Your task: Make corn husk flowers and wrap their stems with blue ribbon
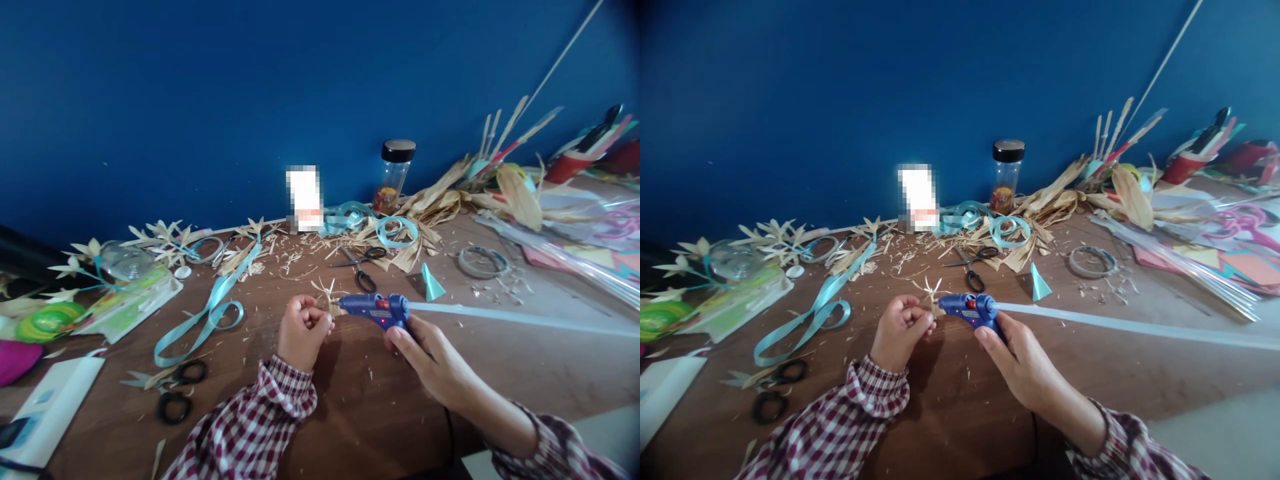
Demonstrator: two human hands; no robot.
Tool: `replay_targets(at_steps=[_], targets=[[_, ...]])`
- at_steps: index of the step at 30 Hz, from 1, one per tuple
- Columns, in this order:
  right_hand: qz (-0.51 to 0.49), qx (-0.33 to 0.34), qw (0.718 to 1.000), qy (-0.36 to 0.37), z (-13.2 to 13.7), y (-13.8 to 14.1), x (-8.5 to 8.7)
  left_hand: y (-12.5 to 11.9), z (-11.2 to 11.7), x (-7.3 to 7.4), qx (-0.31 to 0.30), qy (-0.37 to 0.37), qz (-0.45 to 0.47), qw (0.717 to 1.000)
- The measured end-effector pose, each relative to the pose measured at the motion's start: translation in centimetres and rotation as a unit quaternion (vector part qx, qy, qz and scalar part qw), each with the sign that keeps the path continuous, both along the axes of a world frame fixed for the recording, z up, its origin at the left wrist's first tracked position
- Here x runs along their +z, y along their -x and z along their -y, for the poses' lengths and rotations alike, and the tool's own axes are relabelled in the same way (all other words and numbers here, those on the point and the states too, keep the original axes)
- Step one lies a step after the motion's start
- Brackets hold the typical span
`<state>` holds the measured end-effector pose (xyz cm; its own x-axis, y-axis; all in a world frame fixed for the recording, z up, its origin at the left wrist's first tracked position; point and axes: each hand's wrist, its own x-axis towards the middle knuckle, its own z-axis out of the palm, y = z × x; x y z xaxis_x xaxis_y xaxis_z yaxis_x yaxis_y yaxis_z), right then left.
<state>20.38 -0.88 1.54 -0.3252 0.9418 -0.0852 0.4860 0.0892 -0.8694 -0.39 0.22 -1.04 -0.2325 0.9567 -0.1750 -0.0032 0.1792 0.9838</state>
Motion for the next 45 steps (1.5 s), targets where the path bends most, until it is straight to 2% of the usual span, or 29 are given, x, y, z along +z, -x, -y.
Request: replay_targets(at_steps=[13, 18, 21, 24, 27, 30, 32, 33, 37, 41, 45], targets=[[-0.006, -0.001, 1.0, 0.013, 0.2, -0.1, -0.1, -0.1, 0.0, 0.1, 0.004, 0.007, 0.014, 1.0], [0.002, 0.022, 1.0, 0.002, 0.3, -0.9, 0.3, -0.2, -0.1, 0.2, 0.065, 0.011, 0.053, 0.996], [0.013, -0.022, 0.999, -0.028, 0.1, -2.7, 0.5, -0.2, -0.2, 0.2, 0.095, 0.018, 0.049, 0.994], [0.049, -0.107, 0.99, -0.071, -0.5, -5.6, 0.9, -0.1, -0.3, 0.1, 0.092, 0.012, 0.032, 0.995], [0.131, -0.197, 0.963, -0.133, -1.6, -9.4, 1.1, -0.2, -0.2, 0.1, 0.084, 0.006, 0.031, 0.996], [0.288, -0.256, 0.901, -0.197, -3.0, -13.0, 0.8, -0.3, -0.1, 0.2, 0.079, 0.007, 0.035, 0.996], [0.395, -0.264, 0.848, -0.235, -3.9, -14.7, 0.3, -0.3, -0.1, 0.2, 0.075, 0.004, 0.032, 0.997], [0.427, -0.265, 0.83, -0.24, -4.2, -15.2, 0.1, -0.3, 0.0, 0.2, 0.073, 0.003, 0.03, 0.997], [0.524, -0.236, 0.782, -0.243, -4.7, -15.7, -0.8, -0.2, 0.0, 0.2, 0.066, -0.003, 0.036, 0.997], [0.553, -0.196, 0.771, -0.25, -4.8, -15.5, -1.2, -0.3, 0.1, 0.2, 0.067, -0.007, 0.041, 0.997], [0.522, -0.196, 0.788, -0.261, -4.5, -15.0, 0.0, -0.4, 0.2, 0.4, 0.067, -0.013, 0.054, 0.996]])
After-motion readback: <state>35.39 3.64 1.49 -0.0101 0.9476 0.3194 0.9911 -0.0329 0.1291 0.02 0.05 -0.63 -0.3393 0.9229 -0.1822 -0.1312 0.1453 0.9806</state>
